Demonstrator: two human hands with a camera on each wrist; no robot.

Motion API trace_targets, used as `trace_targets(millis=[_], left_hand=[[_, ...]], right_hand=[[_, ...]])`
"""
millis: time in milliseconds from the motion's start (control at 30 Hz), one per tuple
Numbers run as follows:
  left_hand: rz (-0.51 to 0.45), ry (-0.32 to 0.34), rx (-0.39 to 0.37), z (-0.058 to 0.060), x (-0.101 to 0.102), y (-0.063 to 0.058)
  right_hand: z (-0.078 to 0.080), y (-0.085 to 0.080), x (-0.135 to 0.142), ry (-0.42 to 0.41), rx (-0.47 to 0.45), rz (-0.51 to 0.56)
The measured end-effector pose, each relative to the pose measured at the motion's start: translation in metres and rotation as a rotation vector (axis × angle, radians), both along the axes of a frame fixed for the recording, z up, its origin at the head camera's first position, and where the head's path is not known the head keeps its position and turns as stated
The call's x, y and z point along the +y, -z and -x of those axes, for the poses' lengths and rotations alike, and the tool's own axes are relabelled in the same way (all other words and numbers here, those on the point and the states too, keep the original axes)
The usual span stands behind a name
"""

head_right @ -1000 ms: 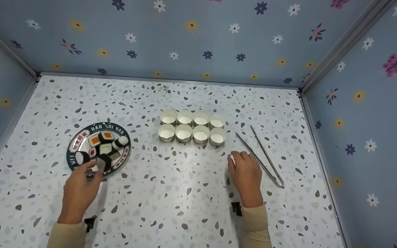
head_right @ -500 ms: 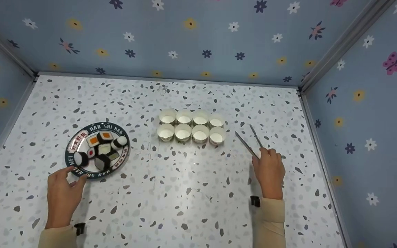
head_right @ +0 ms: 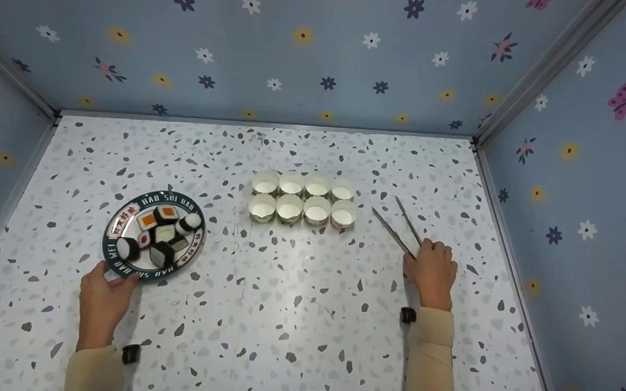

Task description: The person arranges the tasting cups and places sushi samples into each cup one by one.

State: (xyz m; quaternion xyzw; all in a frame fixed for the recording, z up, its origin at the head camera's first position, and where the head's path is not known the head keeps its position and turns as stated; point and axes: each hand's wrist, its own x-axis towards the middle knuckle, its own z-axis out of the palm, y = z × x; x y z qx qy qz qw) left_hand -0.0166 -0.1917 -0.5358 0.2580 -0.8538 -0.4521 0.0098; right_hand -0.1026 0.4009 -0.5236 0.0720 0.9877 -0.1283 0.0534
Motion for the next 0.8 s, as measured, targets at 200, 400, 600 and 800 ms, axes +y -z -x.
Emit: trace_targets(millis=[200,400,600,800], left_hand=[[-0.048,-0.015,0.069,0.0030,-0.0019,0.0055],[-0.065,-0.018,0.071,0.0033,-0.0014,0.0062],[-0.073,-0.010,0.056,0.0030,-0.0013,0.0063],[-0.068,0.009,0.072,0.0036,-0.0015,0.0080]], right_hand=[[0.0028,0.0017,0.0018,-0.013,-0.042,0.024],[0.0024,-0.0004,0.0016,-0.029,-0.046,0.050],[0.0002,0.0002,0.0026,-0.036,-0.030,0.117],[0.0001,-0.0019,-0.0007,-0.052,0.047,0.123]])
